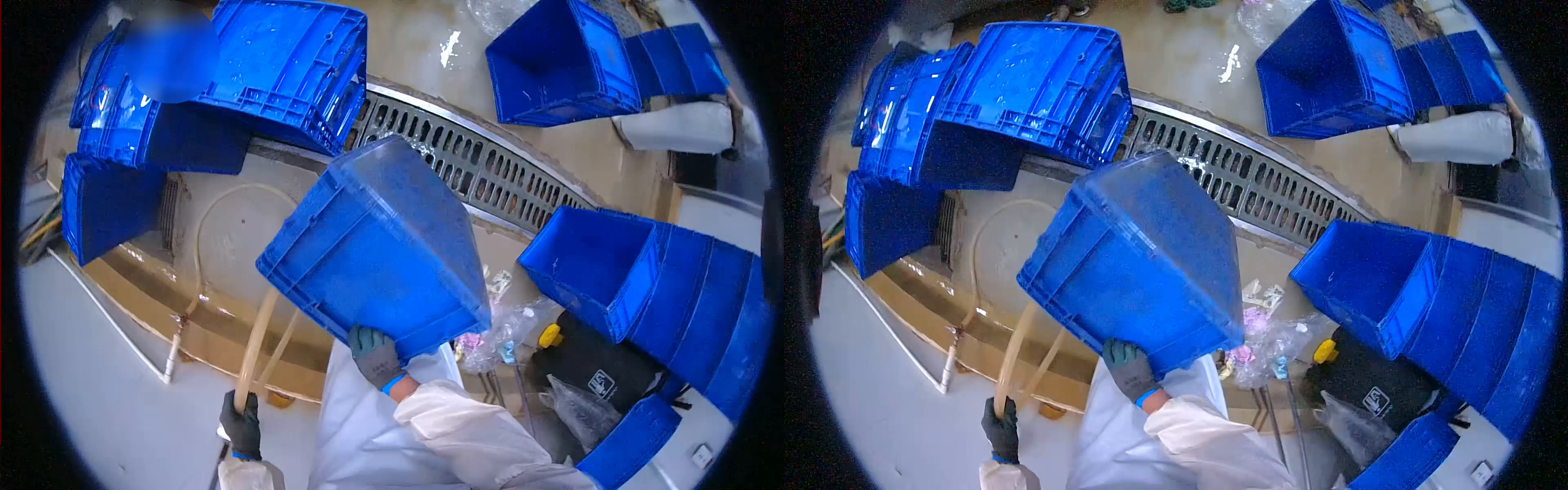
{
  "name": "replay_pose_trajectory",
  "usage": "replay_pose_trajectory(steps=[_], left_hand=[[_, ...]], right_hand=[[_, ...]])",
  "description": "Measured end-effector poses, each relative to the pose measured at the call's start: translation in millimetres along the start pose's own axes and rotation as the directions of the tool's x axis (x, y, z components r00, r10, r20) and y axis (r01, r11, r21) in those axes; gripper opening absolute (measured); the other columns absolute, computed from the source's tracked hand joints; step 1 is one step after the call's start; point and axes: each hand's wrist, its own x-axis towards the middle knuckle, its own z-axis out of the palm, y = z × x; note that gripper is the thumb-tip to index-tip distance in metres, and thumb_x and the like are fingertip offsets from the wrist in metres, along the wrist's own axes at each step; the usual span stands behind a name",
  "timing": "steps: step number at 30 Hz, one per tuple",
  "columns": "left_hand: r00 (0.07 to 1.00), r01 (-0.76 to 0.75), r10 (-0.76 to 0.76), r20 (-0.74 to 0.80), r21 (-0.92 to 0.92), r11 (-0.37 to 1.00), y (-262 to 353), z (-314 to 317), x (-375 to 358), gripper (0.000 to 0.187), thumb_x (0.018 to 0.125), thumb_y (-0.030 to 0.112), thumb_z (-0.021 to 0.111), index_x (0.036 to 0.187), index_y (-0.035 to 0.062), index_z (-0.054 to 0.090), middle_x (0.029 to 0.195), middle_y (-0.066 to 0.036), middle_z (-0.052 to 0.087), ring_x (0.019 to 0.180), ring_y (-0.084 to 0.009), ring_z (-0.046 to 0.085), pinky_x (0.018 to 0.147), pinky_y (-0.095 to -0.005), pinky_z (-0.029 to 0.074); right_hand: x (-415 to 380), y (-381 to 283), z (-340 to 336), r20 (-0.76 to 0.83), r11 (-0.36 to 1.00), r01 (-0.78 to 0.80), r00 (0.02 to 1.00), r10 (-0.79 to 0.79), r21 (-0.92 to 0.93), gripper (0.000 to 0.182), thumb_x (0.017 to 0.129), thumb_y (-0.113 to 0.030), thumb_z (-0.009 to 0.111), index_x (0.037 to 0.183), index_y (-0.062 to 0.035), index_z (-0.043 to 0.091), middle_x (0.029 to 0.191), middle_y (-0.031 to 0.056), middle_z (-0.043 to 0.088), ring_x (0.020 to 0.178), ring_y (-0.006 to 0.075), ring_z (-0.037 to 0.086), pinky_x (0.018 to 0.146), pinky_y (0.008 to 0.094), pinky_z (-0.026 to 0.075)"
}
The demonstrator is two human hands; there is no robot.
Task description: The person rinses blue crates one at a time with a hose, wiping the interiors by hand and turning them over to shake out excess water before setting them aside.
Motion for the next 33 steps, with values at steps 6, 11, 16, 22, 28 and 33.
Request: replay_pose_trajectory(steps=[6,11,16,22,28,33], left_hand=[[0.998,-0.046,0.038,-0.056,-0.148,0.988,-35.1,2.0,0.7,0.016,0.093,0.016,0.065,0.084,0.0064,0.056,0.063,0.002,0.050,0.057,-0.0064,0.045,0.051,-0.0241,0.038],[0.995,-0.102,0.102,-0.013,-0.151,0.983,-0.9,13.8,10.8,0.016,0.093,0.016,0.065,0.085,0.0059,0.056,0.061,0.002,0.050,0.055,-0.0071,0.045,0.049,-0.0251,0.038],[0.988,-0.140,0.150,0.046,-0.170,0.975,26.9,20.3,23.3,0.016,0.093,0.017,0.066,0.086,0.0057,0.056,0.060,0.002,0.049,0.054,-0.0069,0.045,0.049,-0.0259,0.038],[0.957,-0.277,0.279,0.072,-0.040,0.960,29.2,18.3,51.0,0.015,0.087,0.014,0.069,0.088,0.0028,0.059,0.069,-0.005,0.055,0.062,-0.0133,0.052,0.056,-0.0309,0.044],[0.915,-0.398,0.350,0.198,0.319,0.860,20.4,-6.5,76.4,0.043,0.089,0.034,0.068,0.119,0.0047,0.061,0.104,-0.016,0.069,0.094,-0.0288,0.066,0.078,-0.0381,0.052],[0.903,-0.429,0.407,0.137,0.302,0.851,47.5,4.8,78.1,0.041,0.089,0.039,0.068,0.108,0.0022,0.064,0.084,-0.016,0.066,0.074,-0.0258,0.061,0.066,-0.0390,0.049]], right_hand=[[-1.6,-10.9,3.4,-0.069,0.999,-0.038,0.997,0.038,0.000,0.041,0.083,-0.021,0.052,0.122,-0.0077,0.056,0.098,0.0093,0.057,0.085,0.0241,0.054,0.068,0.0383,0.043],[14.5,43.0,-39.9,-0.085,0.978,-0.162,0.981,0.174,0.130,0.041,0.080,-0.018,0.055,0.120,-0.0084,0.057,0.098,0.0101,0.057,0.090,0.0271,0.055,0.072,0.0418,0.043],[45.3,160.1,-88.6,-0.119,0.908,-0.407,0.911,0.396,-0.096,0.026,0.080,-0.014,0.056,0.105,-0.0104,0.057,0.095,0.0115,0.058,0.089,0.0278,0.058,0.072,0.0411,0.046],[12.0,290.4,-122.2,-0.221,0.833,-0.472,0.879,0.422,-0.289,0.017,0.082,-0.015,0.054,0.098,-0.0113,0.059,0.090,0.0103,0.061,0.084,0.0262,0.061,0.069,0.0383,0.049],[-87.0,301.0,-97.7,-0.198,0.651,-0.711,0.701,0.685,-0.267,0.020,0.079,-0.010,0.059,0.099,-0.0101,0.059,0.093,0.0145,0.060,0.090,0.0320,0.060,0.071,0.0415,0.051],[-120.6,312.5,-98.9,-0.146,0.282,-0.935,0.316,0.937,-0.215,0.026,0.076,-0.011,0.066,0.101,-0.0084,0.058,0.100,0.0166,0.059,0.096,0.0361,0.059,0.085,0.0409,0.049]])
